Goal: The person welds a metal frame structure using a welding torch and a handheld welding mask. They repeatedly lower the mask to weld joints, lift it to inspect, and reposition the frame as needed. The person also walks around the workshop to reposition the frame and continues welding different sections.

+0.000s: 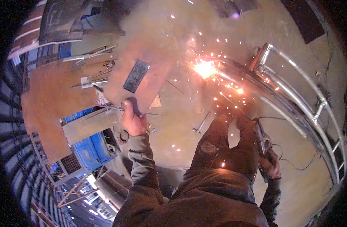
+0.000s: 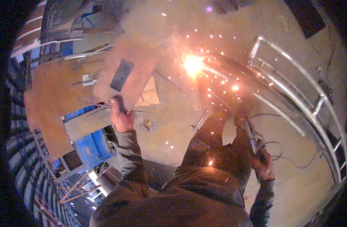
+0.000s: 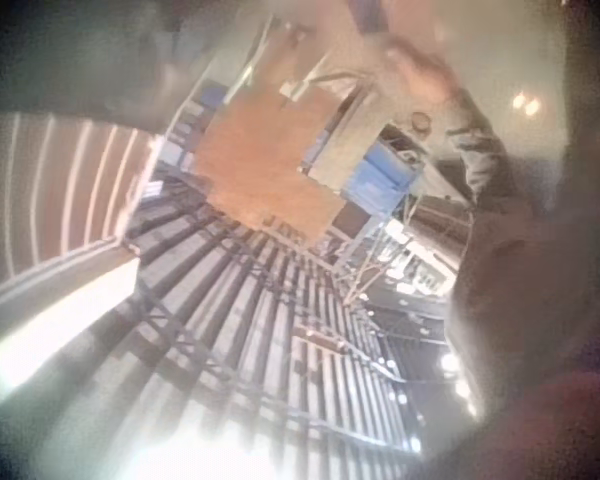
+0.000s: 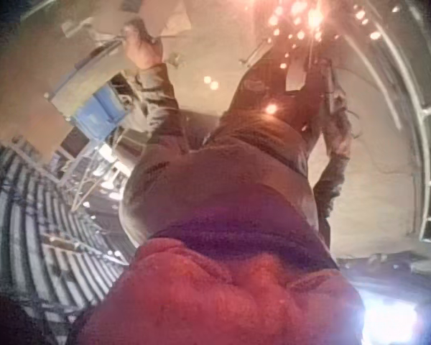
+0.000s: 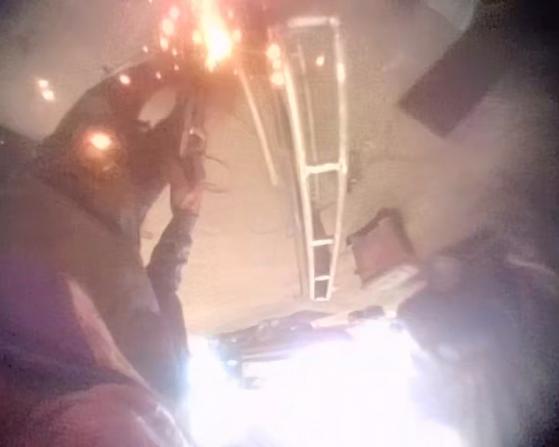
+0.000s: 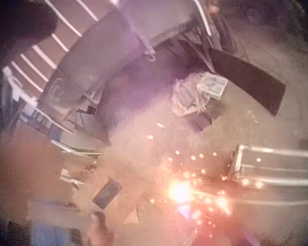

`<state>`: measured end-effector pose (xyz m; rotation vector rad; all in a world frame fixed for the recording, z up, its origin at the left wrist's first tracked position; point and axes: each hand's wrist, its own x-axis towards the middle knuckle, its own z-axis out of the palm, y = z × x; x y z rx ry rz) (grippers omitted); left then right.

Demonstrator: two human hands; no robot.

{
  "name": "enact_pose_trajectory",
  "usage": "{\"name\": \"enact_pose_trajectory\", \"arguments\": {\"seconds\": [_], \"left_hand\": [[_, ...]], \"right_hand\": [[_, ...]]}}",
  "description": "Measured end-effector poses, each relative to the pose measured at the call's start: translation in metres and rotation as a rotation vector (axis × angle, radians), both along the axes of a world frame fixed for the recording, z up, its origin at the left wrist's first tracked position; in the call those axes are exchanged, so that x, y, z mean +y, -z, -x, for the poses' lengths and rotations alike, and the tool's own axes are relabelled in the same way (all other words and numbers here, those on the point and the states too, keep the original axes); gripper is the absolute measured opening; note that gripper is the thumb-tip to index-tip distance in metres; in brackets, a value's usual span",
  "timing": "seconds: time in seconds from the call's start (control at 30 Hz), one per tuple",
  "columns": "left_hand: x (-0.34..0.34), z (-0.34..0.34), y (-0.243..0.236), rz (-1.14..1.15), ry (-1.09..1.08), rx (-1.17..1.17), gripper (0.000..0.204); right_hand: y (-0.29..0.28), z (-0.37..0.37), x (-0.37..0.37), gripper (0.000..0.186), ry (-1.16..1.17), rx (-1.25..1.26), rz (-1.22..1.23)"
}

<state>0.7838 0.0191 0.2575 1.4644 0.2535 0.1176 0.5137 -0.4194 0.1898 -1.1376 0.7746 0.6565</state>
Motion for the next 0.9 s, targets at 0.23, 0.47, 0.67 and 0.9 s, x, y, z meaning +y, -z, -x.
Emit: {"name": "enact_pose_trajectory", "arguments": {"seconds": [0.23,0.47,0.67,0.9], "left_hand": [[0.102,0.109,0.105,-0.241,-0.425,0.066,0.053],[0.137,0.264,0.185,-0.033,-0.887,0.468,0.052],[0.177,0.304,0.197,-0.412,-0.887,0.808,0.052],[0.277,0.25,0.206,0.018,-0.958,0.533,0.048]], "right_hand": [[0.002,0.033,-0.032,0.048,-0.082,-0.072,0.202],[-0.04,0.002,-0.027,0.035,-0.163,-0.191,0.149],[-0.031,0.001,-0.003,0.04,-0.158,-0.227,0.123],[-0.065,-0.059,0.091,0.045,-0.1,-0.146,-0.052]]}}
